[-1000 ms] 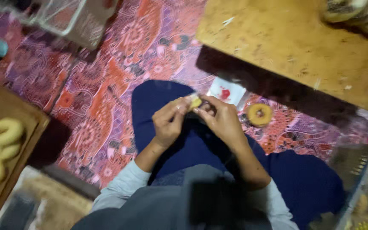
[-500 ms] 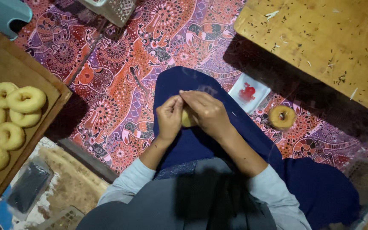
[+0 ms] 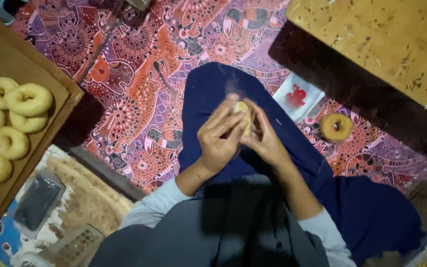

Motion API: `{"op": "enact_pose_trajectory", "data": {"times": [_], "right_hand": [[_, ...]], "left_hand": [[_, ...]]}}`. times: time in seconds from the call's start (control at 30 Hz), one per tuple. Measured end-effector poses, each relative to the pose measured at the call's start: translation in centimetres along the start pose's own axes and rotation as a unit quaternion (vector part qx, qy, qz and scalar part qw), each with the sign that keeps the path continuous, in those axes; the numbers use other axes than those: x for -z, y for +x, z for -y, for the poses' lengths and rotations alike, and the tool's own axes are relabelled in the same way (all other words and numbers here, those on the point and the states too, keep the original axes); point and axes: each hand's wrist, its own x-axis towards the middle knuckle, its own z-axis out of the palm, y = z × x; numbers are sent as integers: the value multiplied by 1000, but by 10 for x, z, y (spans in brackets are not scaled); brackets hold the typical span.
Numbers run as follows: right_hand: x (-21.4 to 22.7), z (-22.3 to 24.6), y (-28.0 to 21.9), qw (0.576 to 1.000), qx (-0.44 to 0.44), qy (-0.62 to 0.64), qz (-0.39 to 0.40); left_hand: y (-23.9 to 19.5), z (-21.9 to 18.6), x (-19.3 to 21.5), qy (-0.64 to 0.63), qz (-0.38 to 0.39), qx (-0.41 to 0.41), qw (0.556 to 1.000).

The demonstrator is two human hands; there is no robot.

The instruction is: The person sits on the floor and repeatedly picks up donuts from a wooden board, places them into clear plastic bags, and arranges the packaged donuts into a white plastic crate. The process is repeated for multiple donuts.

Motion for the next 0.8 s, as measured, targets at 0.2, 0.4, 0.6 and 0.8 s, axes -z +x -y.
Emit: {"op": "enact_pose_trajectory", "data": {"times": [0.2,0.4,0.6,0.8], "right_hand": [[-21,-34,17,952,-205,227,-23],[-10,-41,24,990,-123,3,-75],[-18,-25,31,973,-142,-94,-158],[-24,33,44,965,121,-134,-191]], "left_hand": [[10,76,27,-168,-45,360,917],[-22,123,44,-327,-32,424,844],[-17,102,34,-261,36,395,880],[13,61,24,-144,53,214,965]]}}
